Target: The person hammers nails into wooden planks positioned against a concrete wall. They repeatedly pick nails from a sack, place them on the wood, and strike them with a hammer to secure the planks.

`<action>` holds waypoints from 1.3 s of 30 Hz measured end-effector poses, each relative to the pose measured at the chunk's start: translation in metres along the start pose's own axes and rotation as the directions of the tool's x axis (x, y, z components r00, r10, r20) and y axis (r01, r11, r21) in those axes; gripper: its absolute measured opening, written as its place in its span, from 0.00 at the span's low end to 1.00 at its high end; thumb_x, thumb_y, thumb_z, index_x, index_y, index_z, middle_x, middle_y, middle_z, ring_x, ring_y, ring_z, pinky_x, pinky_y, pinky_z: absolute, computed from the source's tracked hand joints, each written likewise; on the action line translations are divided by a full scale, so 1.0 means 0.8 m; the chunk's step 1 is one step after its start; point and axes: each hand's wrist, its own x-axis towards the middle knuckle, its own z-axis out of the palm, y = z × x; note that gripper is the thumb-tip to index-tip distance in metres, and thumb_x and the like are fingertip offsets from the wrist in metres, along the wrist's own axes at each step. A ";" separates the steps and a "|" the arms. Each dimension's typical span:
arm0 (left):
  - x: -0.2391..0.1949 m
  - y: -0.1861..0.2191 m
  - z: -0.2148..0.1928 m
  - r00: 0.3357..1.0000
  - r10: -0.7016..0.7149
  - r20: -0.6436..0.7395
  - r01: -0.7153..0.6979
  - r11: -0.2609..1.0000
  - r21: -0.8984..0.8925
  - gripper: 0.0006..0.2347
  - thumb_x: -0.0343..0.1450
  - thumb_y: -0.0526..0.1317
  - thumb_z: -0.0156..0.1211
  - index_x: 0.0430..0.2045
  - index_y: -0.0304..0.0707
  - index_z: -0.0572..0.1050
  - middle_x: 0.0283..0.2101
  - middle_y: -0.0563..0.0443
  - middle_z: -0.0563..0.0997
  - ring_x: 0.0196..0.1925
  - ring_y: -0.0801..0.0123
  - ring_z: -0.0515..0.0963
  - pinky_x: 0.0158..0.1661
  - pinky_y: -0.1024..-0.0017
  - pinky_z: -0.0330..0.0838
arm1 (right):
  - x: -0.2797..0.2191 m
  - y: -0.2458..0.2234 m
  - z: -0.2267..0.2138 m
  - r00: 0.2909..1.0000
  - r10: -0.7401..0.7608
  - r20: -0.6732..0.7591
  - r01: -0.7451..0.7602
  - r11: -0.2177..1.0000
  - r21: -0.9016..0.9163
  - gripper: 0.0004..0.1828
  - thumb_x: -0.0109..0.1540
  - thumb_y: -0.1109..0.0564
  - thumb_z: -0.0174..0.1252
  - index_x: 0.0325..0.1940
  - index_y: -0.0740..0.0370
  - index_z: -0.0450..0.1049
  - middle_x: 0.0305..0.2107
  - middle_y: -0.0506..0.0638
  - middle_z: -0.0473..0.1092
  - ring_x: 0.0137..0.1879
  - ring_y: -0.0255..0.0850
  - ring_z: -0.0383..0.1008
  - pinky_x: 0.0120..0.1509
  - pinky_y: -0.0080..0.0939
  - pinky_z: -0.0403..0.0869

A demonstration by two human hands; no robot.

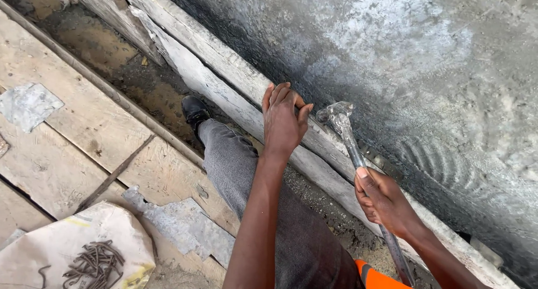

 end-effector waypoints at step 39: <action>0.002 -0.016 0.015 0.997 0.045 -0.069 -0.051 0.995 -0.088 0.31 0.80 0.73 0.37 0.28 0.48 0.76 0.42 0.52 0.83 0.71 0.52 0.83 0.88 0.42 0.44 | -0.015 -0.012 -0.003 0.976 0.134 -0.173 -0.158 0.978 -0.133 0.25 0.86 0.39 0.45 0.55 0.62 0.76 0.27 0.52 0.67 0.25 0.43 0.62 0.25 0.44 0.66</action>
